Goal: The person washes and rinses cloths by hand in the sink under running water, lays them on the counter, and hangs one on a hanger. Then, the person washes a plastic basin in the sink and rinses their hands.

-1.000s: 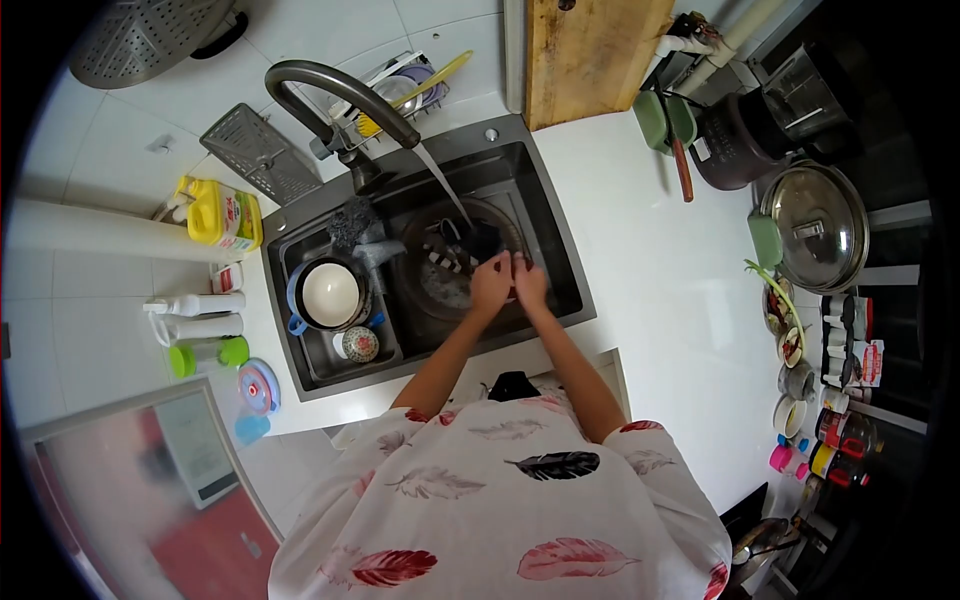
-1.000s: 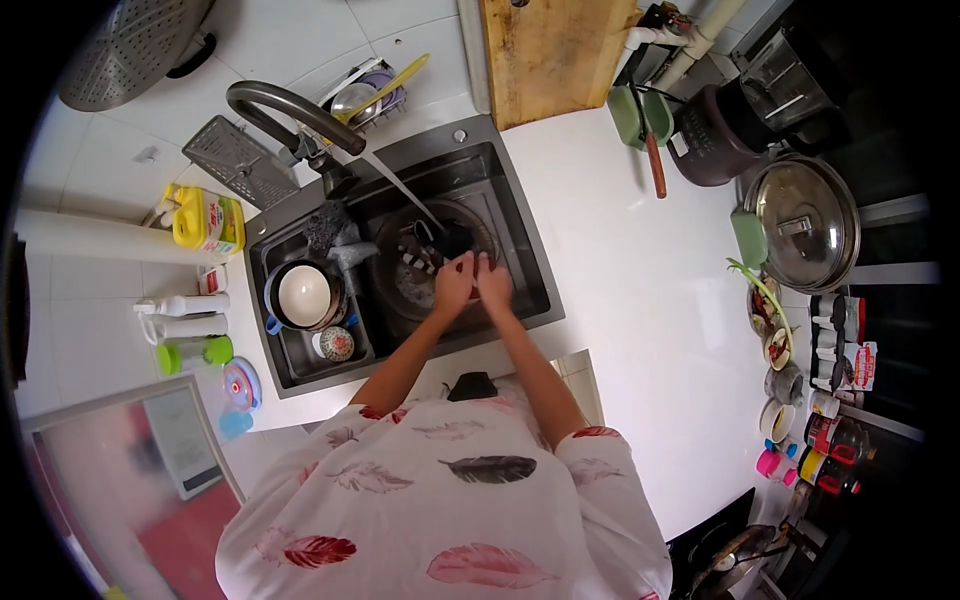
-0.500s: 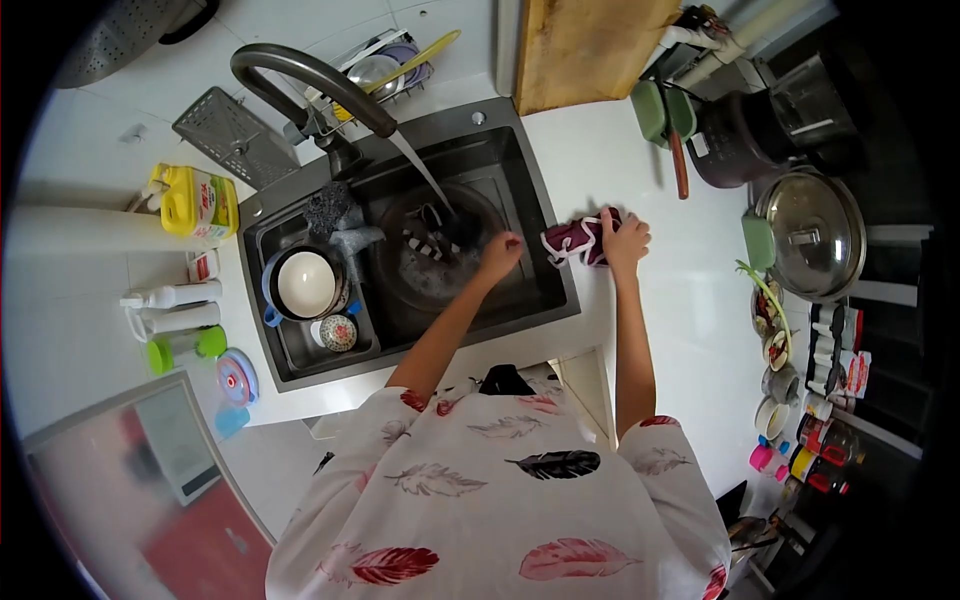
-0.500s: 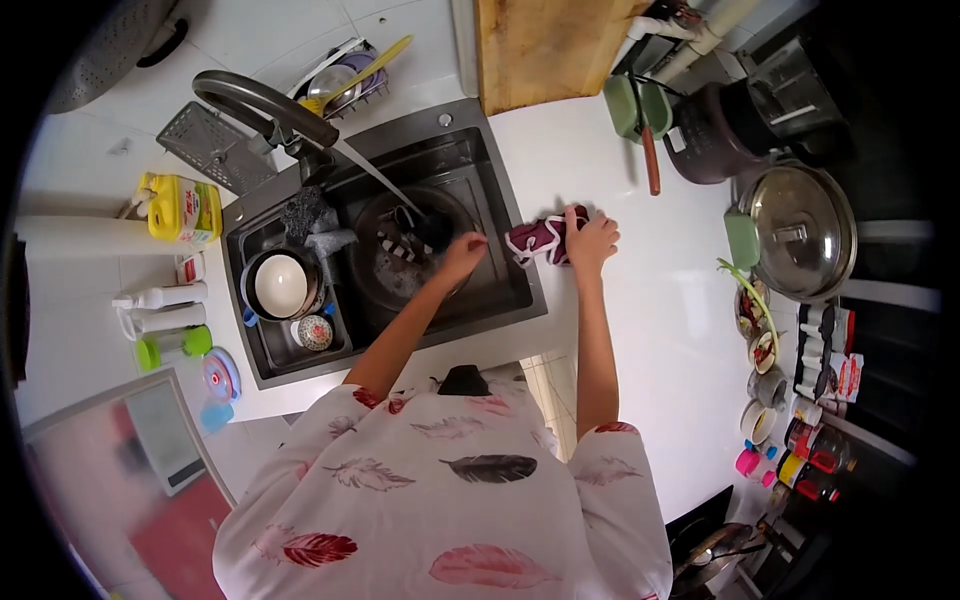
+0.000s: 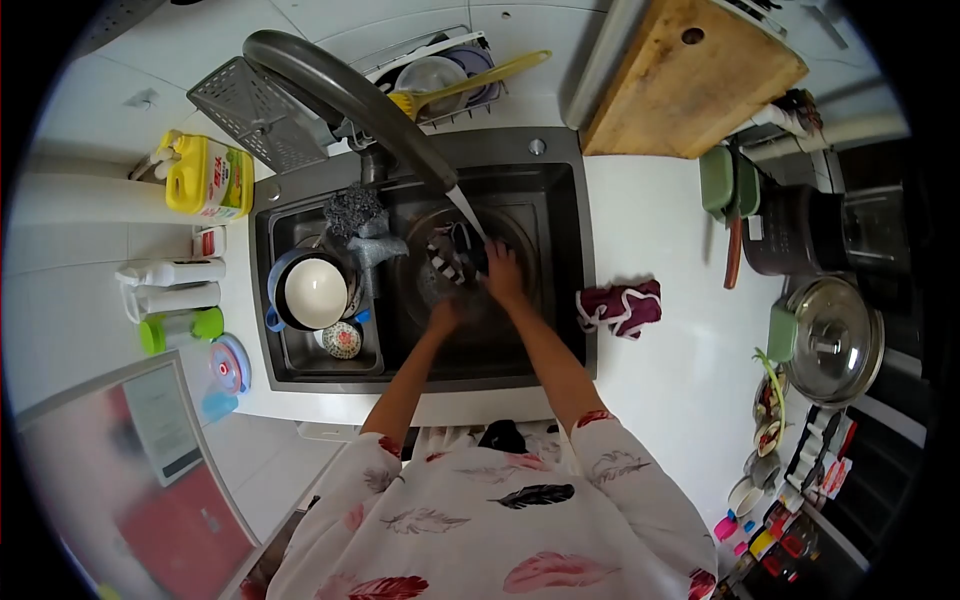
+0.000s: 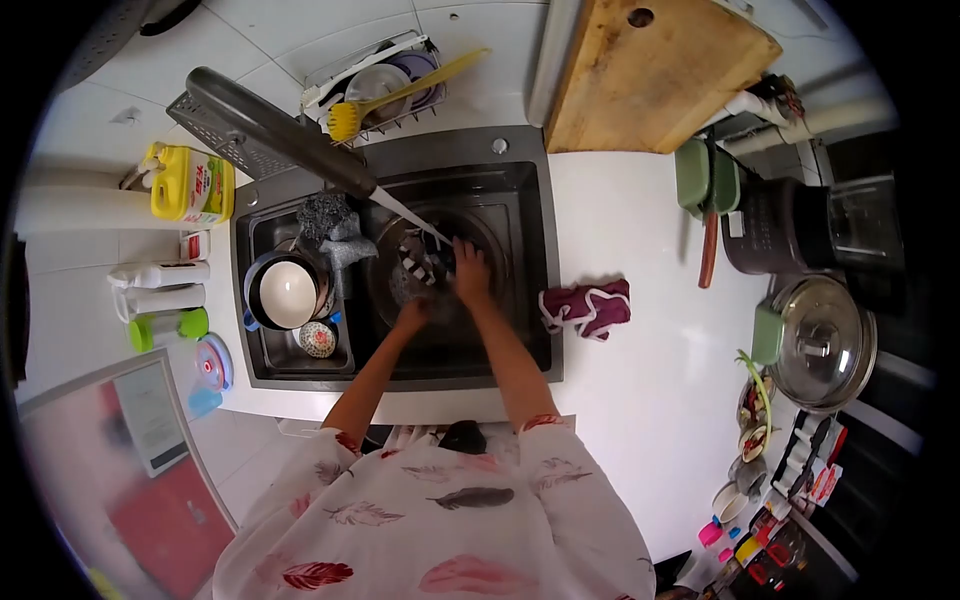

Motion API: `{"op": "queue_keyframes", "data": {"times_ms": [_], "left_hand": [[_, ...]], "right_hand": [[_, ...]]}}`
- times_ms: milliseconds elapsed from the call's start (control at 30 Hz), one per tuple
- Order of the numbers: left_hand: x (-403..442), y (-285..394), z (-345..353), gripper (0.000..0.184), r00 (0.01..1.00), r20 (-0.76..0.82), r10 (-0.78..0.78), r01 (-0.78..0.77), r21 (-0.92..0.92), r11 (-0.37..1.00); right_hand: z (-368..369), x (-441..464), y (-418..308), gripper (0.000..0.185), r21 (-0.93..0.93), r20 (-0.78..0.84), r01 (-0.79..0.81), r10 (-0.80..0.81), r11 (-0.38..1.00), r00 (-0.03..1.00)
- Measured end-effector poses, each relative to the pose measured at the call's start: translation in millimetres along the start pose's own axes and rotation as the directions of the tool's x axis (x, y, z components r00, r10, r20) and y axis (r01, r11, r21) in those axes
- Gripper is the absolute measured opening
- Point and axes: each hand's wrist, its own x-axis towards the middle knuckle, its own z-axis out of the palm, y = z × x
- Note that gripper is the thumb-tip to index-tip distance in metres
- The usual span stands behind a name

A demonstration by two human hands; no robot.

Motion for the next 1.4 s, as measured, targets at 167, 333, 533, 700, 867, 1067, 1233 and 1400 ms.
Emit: {"op": "queue_keyframes", "data": {"times_ms": [167, 333, 533, 700, 867, 1067, 1233, 1400], "left_hand": [[16.2, -32.7, 25.5, 0.034, 0.944, 0.247, -0.218, 0.33, -0.724, 0.606], [16.7, 3.4, 26.1, 0.037, 0.967, -0.119, -0.226, 0.189, -0.265, 0.946], [34.1, -8.9, 20.4, 0.039, 0.847, 0.347, -0.402, 0.523, -0.679, 0.515], [15.3, 58.9, -31.4, 0.044, 0.635, 0.746, -0.199, 0.747, -0.659, -0.089], [10.7, 77.6, -33.9, 0.045, 0.661, 0.749, -0.032, 0.749, -0.662, -0.016], [21.1, 34.4, 6.1, 0.037, 0.905, 0.337, -0.26, 0.425, -0.75, 0.506], [12.2, 26.5, 7.5, 0.036, 0.976, 0.12, -0.183, 0.198, -0.129, 0.972], [3.8, -0.8, 24.4, 0.045, 0.933, 0.262, -0.248, 0.355, -0.538, 0.764]], "right_hand": [[29.2, -21.7, 17.2, 0.049, -0.194, 0.113, 0.114, -0.093, 0.974, 0.989], [20.5, -37.0, 17.5, 0.045, -0.273, 0.089, 0.094, -0.072, 0.957, 0.993], [16.1, -38.5, 14.2, 0.031, 0.381, 0.212, -0.317, 0.252, 0.869, 0.944], [-43.0, -53.1, 6.2, 0.023, 0.89, 0.386, -0.386, 0.052, 0.242, 0.921], [-75.6, -68.5, -14.9, 0.012, 0.83, 0.451, -0.414, -0.013, 0.375, 0.892], [-23.4, -71.5, 0.7, 0.023, 0.621, 0.193, -0.172, 0.064, 0.764, 0.979], [26.6, -53.1, -3.5, 0.046, 0.248, -0.337, -0.246, 0.322, 0.937, 0.885], [53.7, -50.3, -17.1, 0.071, -0.3, -0.07, -0.109, 0.092, 0.948, 0.993]]}}
